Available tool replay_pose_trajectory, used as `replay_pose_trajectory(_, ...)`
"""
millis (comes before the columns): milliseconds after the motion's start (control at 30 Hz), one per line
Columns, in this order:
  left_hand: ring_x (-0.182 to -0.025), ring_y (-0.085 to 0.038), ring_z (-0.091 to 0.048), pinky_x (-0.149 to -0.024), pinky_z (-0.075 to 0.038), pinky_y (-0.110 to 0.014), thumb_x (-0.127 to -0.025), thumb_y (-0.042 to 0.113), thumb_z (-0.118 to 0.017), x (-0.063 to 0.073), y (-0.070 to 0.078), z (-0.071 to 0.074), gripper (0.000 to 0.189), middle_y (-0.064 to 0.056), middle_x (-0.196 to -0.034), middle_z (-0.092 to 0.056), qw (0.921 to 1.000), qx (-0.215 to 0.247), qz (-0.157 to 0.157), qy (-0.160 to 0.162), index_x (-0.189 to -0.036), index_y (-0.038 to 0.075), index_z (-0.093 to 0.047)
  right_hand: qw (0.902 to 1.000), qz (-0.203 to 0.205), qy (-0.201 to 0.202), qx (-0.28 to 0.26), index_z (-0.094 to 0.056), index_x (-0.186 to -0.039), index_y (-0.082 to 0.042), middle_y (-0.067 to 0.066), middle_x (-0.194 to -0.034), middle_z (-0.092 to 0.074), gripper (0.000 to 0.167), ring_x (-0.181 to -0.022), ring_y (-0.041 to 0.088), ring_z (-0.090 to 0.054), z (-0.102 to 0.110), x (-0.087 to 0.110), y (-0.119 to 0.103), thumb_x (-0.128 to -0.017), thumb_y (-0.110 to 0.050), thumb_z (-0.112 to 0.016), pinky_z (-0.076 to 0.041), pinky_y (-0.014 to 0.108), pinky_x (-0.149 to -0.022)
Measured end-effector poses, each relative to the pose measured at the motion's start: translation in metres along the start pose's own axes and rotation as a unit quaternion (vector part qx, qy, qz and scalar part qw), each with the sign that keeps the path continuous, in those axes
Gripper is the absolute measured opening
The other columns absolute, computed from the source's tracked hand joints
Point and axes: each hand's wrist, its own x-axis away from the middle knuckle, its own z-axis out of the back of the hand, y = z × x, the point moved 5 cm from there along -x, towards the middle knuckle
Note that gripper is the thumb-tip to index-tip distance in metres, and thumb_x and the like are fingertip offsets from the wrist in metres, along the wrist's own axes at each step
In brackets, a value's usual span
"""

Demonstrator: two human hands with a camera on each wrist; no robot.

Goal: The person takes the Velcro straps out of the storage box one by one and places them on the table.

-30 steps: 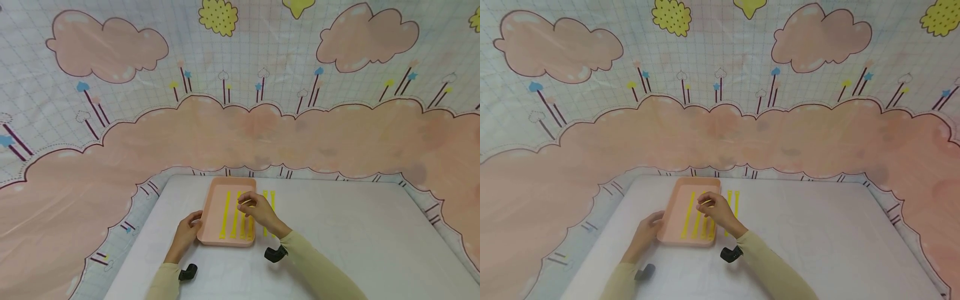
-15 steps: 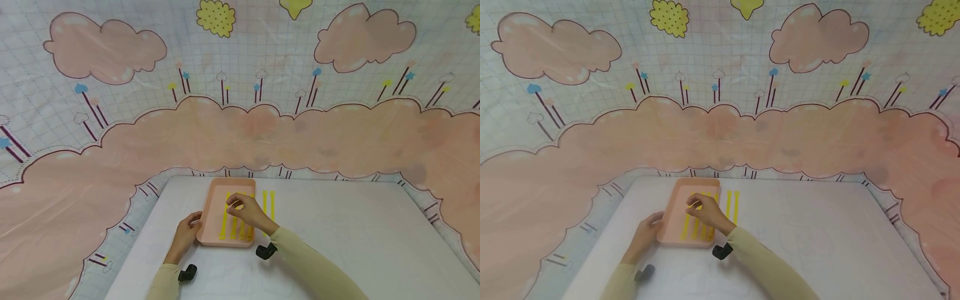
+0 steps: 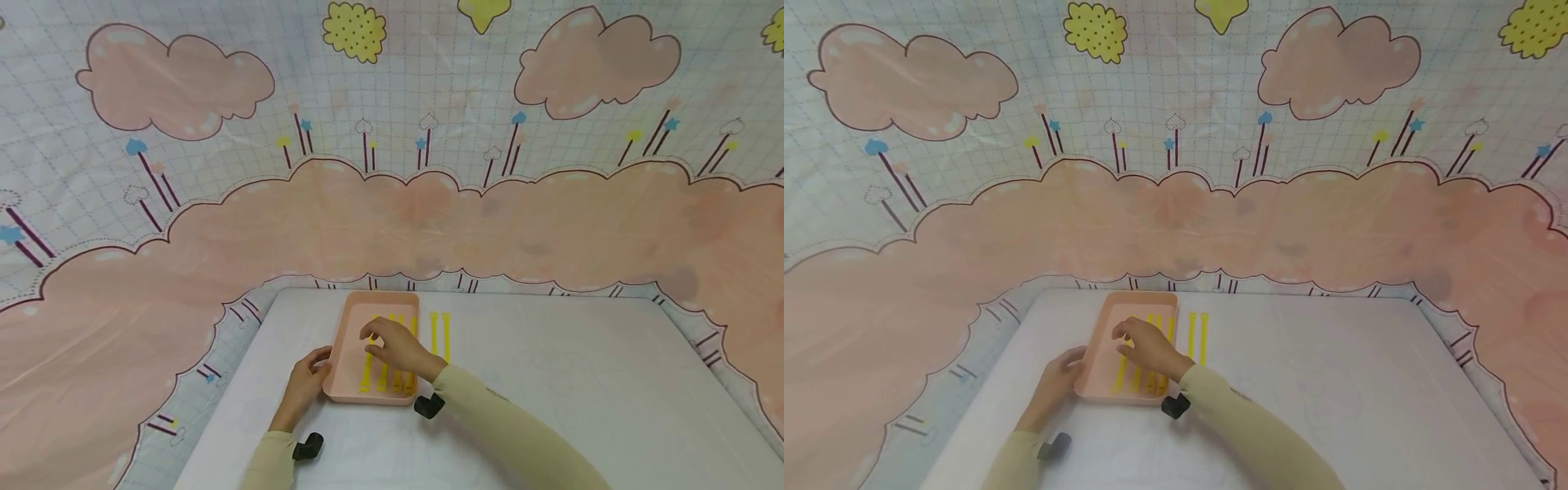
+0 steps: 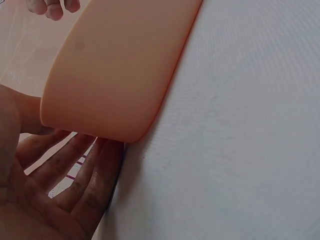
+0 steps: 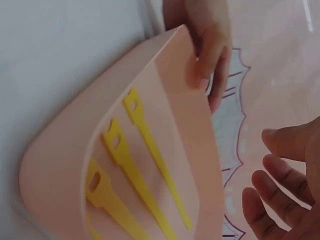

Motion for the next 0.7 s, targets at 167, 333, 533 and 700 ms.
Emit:
replay_pose_trajectory(167, -0.107, -0.027, -0.063, -0.077, -0.050, -0.021, -0.096, 0.007, -0.057, -0.001, -0.001, -0.001, 0.039, -0.018, -0.133, -0.061, 1.0000, -0.003, 0.003, -0.001, -0.135, 0.005, -0.057, 0.9934, 0.033, -0.035, 0.104, -0.065, -0.115, -0.015, -0.002, -0.118, -0.062, 0.024, -0.106, 0.014, -0.059, -0.003, -0.003, -0.003, -0.092, -0.019, -0.068, -0.050, 0.026, -0.093)
replay_pose_trajectory(333, -0.102, -0.023, -0.063, -0.073, -0.050, -0.020, -0.096, 0.007, -0.057, 0.000, -0.002, -0.001, 0.039, -0.018, -0.132, -0.061, 1.0000, 0.002, 0.007, 0.001, -0.135, 0.006, -0.057, 0.9792, 0.070, -0.062, 0.180, -0.065, -0.117, -0.018, -0.004, -0.118, -0.060, 0.025, -0.105, 0.013, -0.056, -0.009, -0.007, -0.002, -0.093, -0.021, -0.067, -0.051, 0.022, -0.087)
replay_pose_trajectory(533, -0.105, -0.027, -0.064, -0.073, -0.050, -0.020, -0.096, 0.007, -0.057, 0.004, 0.003, 0.000, 0.039, -0.018, -0.132, -0.061, 1.0000, 0.004, 0.003, 0.006, -0.135, 0.005, -0.057, 0.9577, 0.101, -0.084, 0.256, -0.064, -0.118, -0.023, -0.005, -0.121, -0.060, 0.025, -0.106, 0.013, -0.056, -0.016, -0.010, -0.001, -0.094, -0.023, -0.067, -0.051, 0.024, -0.088)
replay_pose_trajectory(700, -0.107, -0.029, -0.065, -0.076, -0.051, -0.021, -0.096, 0.005, -0.057, 0.005, 0.005, 0.000, 0.038, -0.020, -0.131, -0.061, 0.9999, -0.003, -0.004, 0.011, -0.134, 0.003, -0.058, 0.9400, 0.119, -0.108, 0.301, -0.063, -0.120, -0.027, -0.005, -0.121, -0.059, 0.026, -0.107, 0.013, -0.057, -0.022, -0.011, 0.001, -0.094, -0.022, -0.066, -0.051, 0.028, -0.090)
